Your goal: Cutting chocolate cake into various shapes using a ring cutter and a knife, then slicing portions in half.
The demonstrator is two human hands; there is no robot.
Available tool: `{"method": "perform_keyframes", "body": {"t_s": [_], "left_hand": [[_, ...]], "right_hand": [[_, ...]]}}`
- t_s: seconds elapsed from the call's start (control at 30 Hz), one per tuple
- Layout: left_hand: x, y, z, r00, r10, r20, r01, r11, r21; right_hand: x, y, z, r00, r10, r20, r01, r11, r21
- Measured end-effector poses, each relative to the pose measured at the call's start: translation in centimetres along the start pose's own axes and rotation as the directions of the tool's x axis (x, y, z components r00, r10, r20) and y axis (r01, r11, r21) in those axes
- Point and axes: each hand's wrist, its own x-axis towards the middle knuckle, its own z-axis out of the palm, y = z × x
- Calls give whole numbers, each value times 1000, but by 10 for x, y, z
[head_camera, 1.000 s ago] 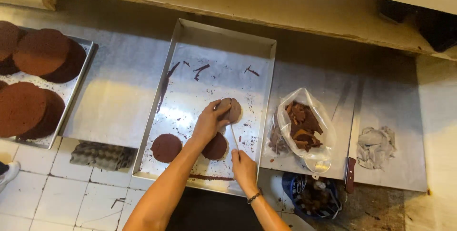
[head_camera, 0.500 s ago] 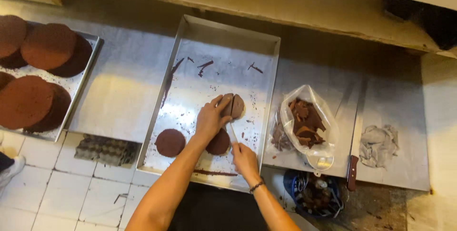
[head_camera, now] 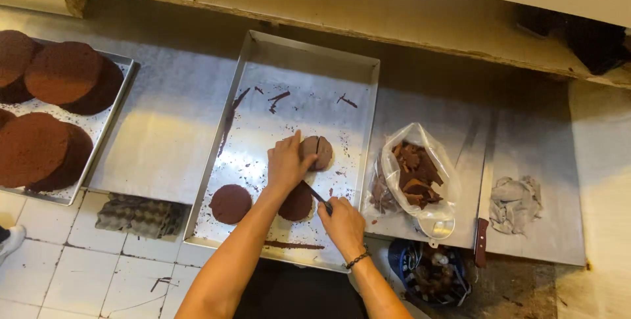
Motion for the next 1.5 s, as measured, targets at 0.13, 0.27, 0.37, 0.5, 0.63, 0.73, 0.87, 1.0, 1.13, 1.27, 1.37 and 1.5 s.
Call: {"method": "perform_keyframes", "body": {"t_s": [0.13, 0.27, 0.37, 0.5, 0.63, 0.73, 0.87, 1.0, 1.13, 1.27, 1.37, 1.5], "left_hand": [[10, -10, 11, 997, -75, -17, 76, 996, 45], [17, -21, 23, 980, -198, 3, 189, 932, -309], [12, -34, -2, 959, -273, 78, 270, 793, -546], [9, -96, -29, 931, -360, 56, 287, 629, -723], [-12, -169, -30, 899, -435, 49, 319, 575, -753], [-24, -183, -39, 876, -477, 69, 335, 500, -798], [-17, -189, -23, 869, -485, 95, 371, 513, -774], [-17, -170, -41, 884, -458, 91, 374, 577, -726], [-16, -174, -40, 890, -445, 101, 400, 652, -644], [-11, -179, -29, 916, -400, 20, 365, 812, -456], [-31, -145, -52, 947, -321, -22, 305, 918, -254], [-40, -115, -75, 967, -223, -126, 212, 973, -96]], "right_hand": [[2, -25, -31, 998, -49, -46, 48, 999, -12], [40, -32, -38, 974, -37, -224, 79, 980, 180], [99, -13, -19, 980, 4, -200, 41, 974, 223], [142, 1, -1, 997, 71, -43, -62, 980, 191], [142, 5, 3, 996, 66, -52, -53, 974, 219], [144, -13, 3, 992, 121, -17, -112, 957, 268], [132, -76, -7, 994, 17, 110, -72, 854, 516], [128, -124, 3, 958, -140, 251, -42, 795, 605], [157, -126, 44, 935, -194, 297, -29, 793, 608], [185, -117, 85, 939, -209, 272, 127, 949, 289], [154, -120, 54, 939, -292, 184, 271, 954, 131], [102, -123, -24, 919, -386, 75, 376, 918, 124]]}}
